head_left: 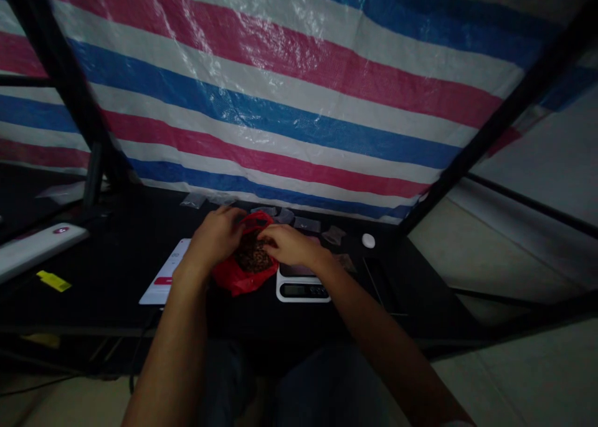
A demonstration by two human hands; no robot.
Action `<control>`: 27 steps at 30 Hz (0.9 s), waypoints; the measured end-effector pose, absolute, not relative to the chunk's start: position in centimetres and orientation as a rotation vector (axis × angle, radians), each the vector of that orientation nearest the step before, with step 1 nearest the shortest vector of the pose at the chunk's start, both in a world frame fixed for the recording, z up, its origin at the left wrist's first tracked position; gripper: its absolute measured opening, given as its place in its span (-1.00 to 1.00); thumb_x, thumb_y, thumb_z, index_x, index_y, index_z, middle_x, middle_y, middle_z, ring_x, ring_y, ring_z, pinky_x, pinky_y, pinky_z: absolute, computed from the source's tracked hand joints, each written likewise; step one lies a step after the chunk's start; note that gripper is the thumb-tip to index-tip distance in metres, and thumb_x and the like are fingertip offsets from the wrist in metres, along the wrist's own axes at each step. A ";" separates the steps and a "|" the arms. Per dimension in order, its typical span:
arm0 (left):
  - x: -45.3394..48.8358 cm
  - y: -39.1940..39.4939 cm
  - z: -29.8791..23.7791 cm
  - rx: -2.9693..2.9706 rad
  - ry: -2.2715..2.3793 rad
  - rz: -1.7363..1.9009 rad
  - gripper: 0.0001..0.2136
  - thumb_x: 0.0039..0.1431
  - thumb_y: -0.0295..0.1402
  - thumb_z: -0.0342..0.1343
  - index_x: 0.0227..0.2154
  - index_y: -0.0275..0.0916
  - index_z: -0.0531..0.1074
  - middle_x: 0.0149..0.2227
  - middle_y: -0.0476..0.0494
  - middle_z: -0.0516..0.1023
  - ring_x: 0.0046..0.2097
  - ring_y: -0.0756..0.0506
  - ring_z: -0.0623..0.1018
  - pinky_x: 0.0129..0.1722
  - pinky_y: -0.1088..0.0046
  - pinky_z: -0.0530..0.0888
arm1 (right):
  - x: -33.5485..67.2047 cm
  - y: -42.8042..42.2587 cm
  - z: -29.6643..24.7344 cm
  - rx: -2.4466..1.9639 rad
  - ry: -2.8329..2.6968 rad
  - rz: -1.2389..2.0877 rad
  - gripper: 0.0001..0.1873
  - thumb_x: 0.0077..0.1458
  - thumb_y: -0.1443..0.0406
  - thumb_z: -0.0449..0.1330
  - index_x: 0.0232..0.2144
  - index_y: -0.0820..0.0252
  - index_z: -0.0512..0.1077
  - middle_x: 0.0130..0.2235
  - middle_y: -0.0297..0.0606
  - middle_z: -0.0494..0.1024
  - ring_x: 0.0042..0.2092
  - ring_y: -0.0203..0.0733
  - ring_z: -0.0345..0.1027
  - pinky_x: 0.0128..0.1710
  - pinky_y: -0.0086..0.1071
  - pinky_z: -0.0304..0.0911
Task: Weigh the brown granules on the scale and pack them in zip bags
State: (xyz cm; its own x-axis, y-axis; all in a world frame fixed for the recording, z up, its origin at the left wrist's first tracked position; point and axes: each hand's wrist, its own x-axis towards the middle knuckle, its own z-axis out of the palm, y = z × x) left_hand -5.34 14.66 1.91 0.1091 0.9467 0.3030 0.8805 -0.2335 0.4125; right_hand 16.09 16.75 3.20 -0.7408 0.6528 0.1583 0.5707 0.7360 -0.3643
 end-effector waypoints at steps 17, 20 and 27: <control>-6.0 15.4 2.7 1.958 2.034 0.692 -0.68 0.39 -0.29 -0.08 -0.06 -0.25 0.56 -0.01 -0.38 0.69 0.02 -0.33 0.66 -0.01 0.23 0.53 | 14.4 18.0 4.8 -1.683 -2.492 0.128 -0.80 0.28 0.37 0.15 -0.08 0.15 0.51 -0.05 -0.11 0.69 0.01 -0.02 0.58 -0.11 -0.32 0.35; -6.2 14.7 3.3 1.995 1.912 0.955 -0.70 0.39 -0.27 -0.09 -0.11 -0.25 0.53 -0.04 -0.33 0.68 0.00 -0.28 0.64 0.03 0.24 0.50 | 15.0 18.3 4.9 -1.657 -2.420 0.128 -0.73 0.29 0.20 0.22 -0.01 0.18 0.47 -0.02 -0.07 0.67 0.02 0.02 0.56 -0.11 -0.29 0.34; -6.0 14.7 2.4 1.926 1.746 1.054 -0.74 0.37 -0.28 -0.08 -0.17 -0.26 0.49 -0.15 -0.28 0.66 -0.10 -0.24 0.64 -0.04 0.25 0.51 | 15.1 19.5 3.4 -1.522 -2.449 0.273 -0.85 0.19 0.40 0.23 -0.18 0.16 0.53 -0.14 -0.16 0.69 -0.11 -0.08 0.56 -0.23 -0.36 0.25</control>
State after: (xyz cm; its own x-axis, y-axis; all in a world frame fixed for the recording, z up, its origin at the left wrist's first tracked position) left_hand -6.00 14.73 2.40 -0.0277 0.9548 0.2959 0.7068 -0.1906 0.6812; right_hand 15.15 19.53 3.44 -0.4262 0.8982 0.1078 0.8524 0.4387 -0.2846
